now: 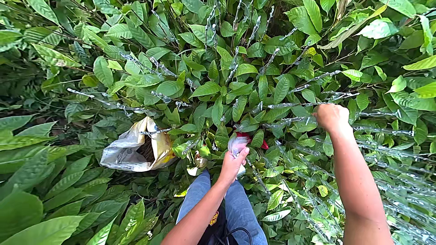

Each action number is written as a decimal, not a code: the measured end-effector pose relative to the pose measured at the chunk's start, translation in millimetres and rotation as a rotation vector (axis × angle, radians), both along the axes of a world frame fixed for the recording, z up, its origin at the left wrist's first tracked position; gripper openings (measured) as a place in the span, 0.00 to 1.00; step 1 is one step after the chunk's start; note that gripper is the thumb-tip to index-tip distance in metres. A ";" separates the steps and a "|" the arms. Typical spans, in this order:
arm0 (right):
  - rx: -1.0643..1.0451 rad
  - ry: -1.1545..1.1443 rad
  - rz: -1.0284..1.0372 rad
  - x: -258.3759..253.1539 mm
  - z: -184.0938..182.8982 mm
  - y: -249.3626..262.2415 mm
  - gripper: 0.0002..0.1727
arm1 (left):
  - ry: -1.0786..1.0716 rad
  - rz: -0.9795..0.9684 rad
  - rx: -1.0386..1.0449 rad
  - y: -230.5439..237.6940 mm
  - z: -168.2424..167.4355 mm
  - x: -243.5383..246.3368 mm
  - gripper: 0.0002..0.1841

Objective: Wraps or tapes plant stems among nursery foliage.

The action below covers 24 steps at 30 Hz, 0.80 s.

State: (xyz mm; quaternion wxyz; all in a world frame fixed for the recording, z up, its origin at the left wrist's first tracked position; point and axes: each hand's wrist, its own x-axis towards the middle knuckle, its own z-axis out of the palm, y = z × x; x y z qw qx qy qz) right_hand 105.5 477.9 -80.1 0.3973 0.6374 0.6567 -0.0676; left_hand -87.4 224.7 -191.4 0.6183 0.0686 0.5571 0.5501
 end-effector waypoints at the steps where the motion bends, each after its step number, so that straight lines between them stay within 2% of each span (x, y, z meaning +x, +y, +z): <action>1: 0.001 -0.001 0.003 1.4 1.8 0.0 0.21 | 0.002 0.003 -0.004 -0.1 -0.1 -0.2 0.02; 16: -0.026 -0.043 0.037 -7.1 0.7 6.4 0.18 | 0.015 0.005 -0.010 -2.0 -3.1 0.1 0.02; 24: -0.040 -0.043 0.014 -13.4 -18.0 1.9 0.20 | 0.010 -0.008 -0.018 1.2 -1.0 2.7 0.02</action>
